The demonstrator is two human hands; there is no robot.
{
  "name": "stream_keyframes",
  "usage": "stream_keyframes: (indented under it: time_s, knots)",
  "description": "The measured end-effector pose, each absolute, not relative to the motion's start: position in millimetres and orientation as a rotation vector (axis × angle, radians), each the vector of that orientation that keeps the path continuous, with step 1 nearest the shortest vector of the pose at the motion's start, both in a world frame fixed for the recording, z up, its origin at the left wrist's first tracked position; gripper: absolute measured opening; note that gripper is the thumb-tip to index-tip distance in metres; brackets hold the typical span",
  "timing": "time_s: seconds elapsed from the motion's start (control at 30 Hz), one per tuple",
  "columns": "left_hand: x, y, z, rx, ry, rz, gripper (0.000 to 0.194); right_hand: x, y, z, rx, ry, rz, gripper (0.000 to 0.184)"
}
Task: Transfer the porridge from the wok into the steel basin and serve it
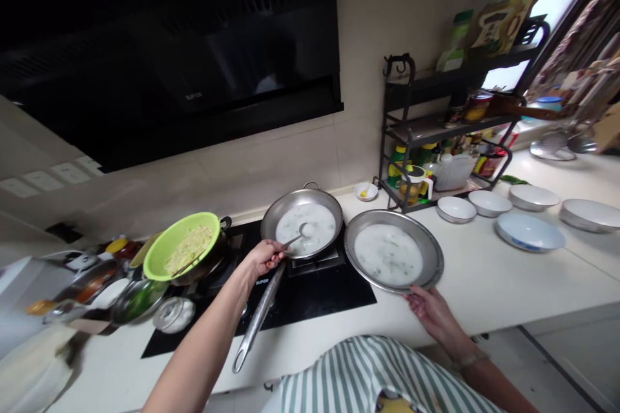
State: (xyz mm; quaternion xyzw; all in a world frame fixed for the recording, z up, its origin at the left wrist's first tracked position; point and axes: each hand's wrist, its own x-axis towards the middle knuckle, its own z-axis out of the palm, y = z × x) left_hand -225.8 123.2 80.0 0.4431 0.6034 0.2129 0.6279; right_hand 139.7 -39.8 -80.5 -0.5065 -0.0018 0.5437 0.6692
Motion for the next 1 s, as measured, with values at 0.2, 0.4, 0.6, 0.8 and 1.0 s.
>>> stream_keyframes:
  time_s: [0.2,0.4,0.6,0.8,1.0]
  knots:
    - [-228,120,85,0.829,1.31,0.563,0.005,138,-40,-76,-1.154,0.0,1.224,0.046]
    - [-223,114,94,0.779,1.299,0.57,0.006,138,-41,-73,-1.171,-0.045,1.219,0.044]
    - [-217,109,98,0.782,1.274,0.56,0.008,138,-41,-73,-1.19,-0.068,1.203,0.041]
    - [-208,100,108,0.841,1.204,0.542,0.011,139,-42,-76,-1.152,-0.014,1.228,0.045]
    - [-179,86,117,0.957,1.123,0.443,0.011,139,-42,-77,-1.15,-0.037,1.226,0.043]
